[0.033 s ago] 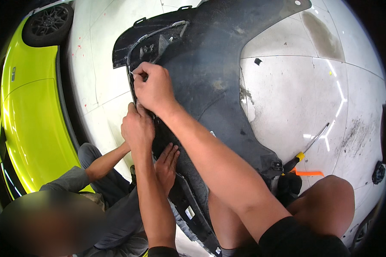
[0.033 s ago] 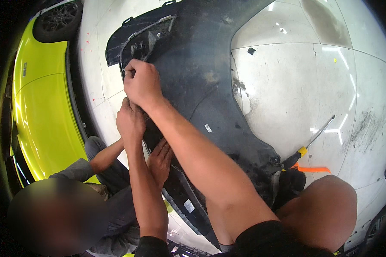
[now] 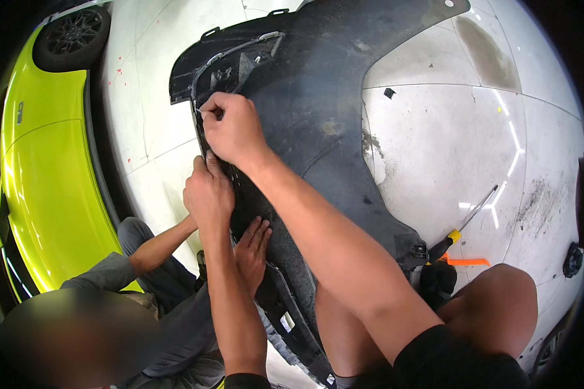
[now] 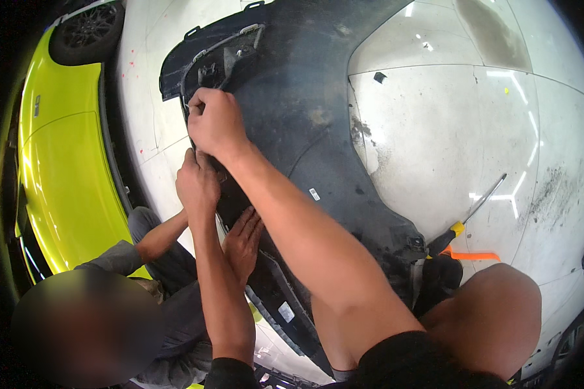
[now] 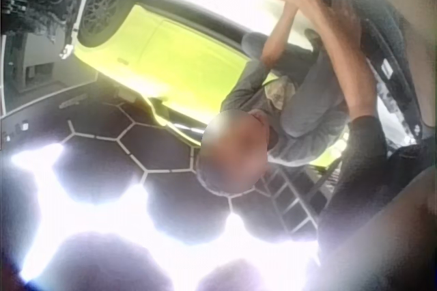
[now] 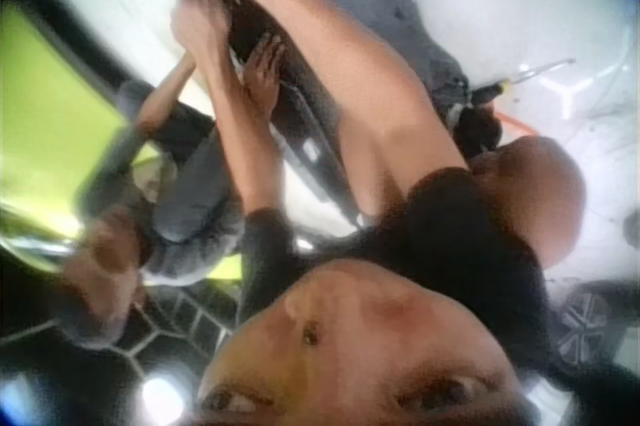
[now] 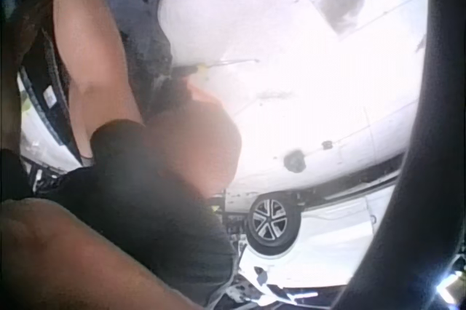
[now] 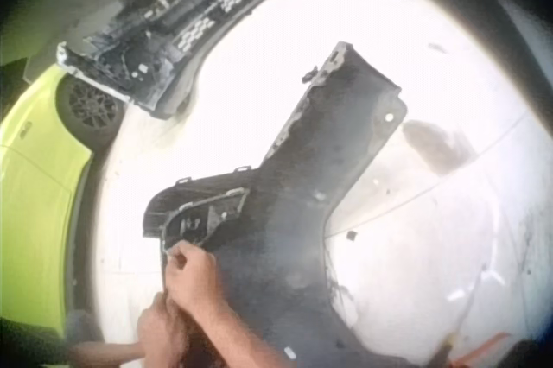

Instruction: The person selects a screwdriver from a tool cart and then uses it to remove fasteners from a large black plastic car part, likely a wheel arch liner, while another person assists by holding the part steady.

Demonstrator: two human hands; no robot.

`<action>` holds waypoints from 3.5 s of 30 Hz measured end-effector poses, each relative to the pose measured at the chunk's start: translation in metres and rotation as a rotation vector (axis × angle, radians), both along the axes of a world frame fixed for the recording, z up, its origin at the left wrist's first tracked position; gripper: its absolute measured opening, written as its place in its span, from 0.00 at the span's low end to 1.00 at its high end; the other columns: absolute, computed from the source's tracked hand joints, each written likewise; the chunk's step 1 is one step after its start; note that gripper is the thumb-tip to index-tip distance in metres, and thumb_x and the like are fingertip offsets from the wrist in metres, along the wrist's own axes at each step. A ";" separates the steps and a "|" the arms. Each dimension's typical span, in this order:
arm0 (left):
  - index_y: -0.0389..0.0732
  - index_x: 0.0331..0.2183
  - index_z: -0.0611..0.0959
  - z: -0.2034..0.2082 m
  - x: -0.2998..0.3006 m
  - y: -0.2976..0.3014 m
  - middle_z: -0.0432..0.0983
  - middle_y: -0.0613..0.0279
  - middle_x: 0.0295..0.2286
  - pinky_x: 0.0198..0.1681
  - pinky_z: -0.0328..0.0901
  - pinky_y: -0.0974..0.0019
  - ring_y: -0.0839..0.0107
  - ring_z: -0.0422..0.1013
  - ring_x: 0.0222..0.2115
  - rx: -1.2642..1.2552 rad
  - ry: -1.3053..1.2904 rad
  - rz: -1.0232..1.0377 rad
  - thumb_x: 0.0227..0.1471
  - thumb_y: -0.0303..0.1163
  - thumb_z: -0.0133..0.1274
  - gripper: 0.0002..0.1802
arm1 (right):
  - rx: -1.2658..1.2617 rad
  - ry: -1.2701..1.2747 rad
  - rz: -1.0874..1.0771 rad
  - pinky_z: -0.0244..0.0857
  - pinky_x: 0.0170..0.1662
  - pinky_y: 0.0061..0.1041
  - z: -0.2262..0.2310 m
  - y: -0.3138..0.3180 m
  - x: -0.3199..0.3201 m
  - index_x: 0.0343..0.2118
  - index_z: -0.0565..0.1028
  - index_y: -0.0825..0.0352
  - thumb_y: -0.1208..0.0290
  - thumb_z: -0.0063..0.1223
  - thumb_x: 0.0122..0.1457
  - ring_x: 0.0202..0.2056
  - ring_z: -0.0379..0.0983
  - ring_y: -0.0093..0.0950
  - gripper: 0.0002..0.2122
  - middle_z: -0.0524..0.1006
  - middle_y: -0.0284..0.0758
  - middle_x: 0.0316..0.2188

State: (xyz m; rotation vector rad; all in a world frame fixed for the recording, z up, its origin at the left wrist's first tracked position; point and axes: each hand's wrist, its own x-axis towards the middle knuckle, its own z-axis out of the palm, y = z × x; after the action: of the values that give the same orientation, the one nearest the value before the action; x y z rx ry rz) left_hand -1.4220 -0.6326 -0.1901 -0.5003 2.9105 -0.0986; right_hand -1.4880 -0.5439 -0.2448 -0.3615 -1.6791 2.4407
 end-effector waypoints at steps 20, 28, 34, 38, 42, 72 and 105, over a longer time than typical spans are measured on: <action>0.35 0.30 0.82 -0.020 0.035 -0.033 0.81 0.38 0.28 0.37 0.70 0.44 0.39 0.79 0.33 0.008 0.018 -0.065 0.54 0.44 0.57 0.19 | -0.157 -0.740 -0.210 0.71 0.44 0.48 0.081 -0.055 -0.007 0.39 0.72 0.71 0.77 0.46 0.62 0.40 0.79 0.54 0.05 0.80 0.53 0.36; 0.35 0.31 0.82 -0.010 0.028 -0.014 0.81 0.37 0.28 0.38 0.70 0.43 0.37 0.78 0.34 0.006 0.068 -0.045 0.59 0.47 0.53 0.21 | -0.217 -0.885 -0.196 0.69 0.46 0.52 0.093 -0.051 -0.020 0.42 0.71 0.68 0.73 0.44 0.65 0.44 0.77 0.56 0.07 0.78 0.52 0.41; 0.36 0.32 0.81 0.006 0.008 -0.003 0.81 0.37 0.29 0.39 0.69 0.43 0.36 0.78 0.34 -0.014 0.047 0.028 0.62 0.49 0.50 0.23 | -0.264 -0.494 -0.165 0.70 0.41 0.43 0.041 -0.032 0.005 0.38 0.76 0.71 0.66 0.58 0.63 0.37 0.80 0.48 0.11 0.82 0.47 0.32; 0.36 0.32 0.81 0.013 -0.001 0.014 0.81 0.38 0.28 0.39 0.69 0.42 0.36 0.77 0.34 0.026 0.040 0.070 0.66 0.52 0.43 0.28 | -0.261 -0.485 0.013 0.72 0.43 0.41 0.022 -0.009 -0.007 0.37 0.79 0.72 0.56 0.69 0.55 0.38 0.81 0.45 0.21 0.82 0.48 0.34; 0.30 0.35 0.81 0.020 -0.005 0.014 0.79 0.31 0.33 0.39 0.67 0.43 0.33 0.75 0.36 0.069 -0.012 0.068 0.66 0.48 0.44 0.28 | -0.252 -0.646 0.151 0.72 0.42 0.37 0.025 -0.004 -0.007 0.33 0.79 0.72 0.57 0.69 0.55 0.37 0.80 0.40 0.19 0.82 0.46 0.33; 0.35 0.49 0.80 0.012 -0.006 -0.070 0.76 0.48 0.44 0.44 0.69 0.58 0.53 0.75 0.45 0.515 0.082 -0.303 0.58 0.25 0.52 0.17 | 0.310 -0.333 0.363 0.74 0.43 0.47 0.050 -0.007 0.044 0.29 0.81 0.75 0.66 0.61 0.53 0.36 0.81 0.54 0.13 0.81 0.56 0.28; 0.28 0.28 0.84 0.036 -0.058 0.043 0.80 0.32 0.27 0.39 0.73 0.44 0.36 0.79 0.33 0.202 0.236 -0.003 0.59 0.52 0.56 0.30 | 0.812 0.236 0.129 0.71 0.45 0.48 0.027 0.105 -0.036 0.39 0.78 0.68 0.66 0.57 0.59 0.36 0.78 0.52 0.11 0.81 0.50 0.29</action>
State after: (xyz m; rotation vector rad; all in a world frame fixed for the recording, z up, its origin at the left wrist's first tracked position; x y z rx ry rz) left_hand -1.4799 -0.5896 -0.1543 -0.5034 3.1018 0.2694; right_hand -1.5243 -0.4389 -0.2178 0.1433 -2.4084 1.5668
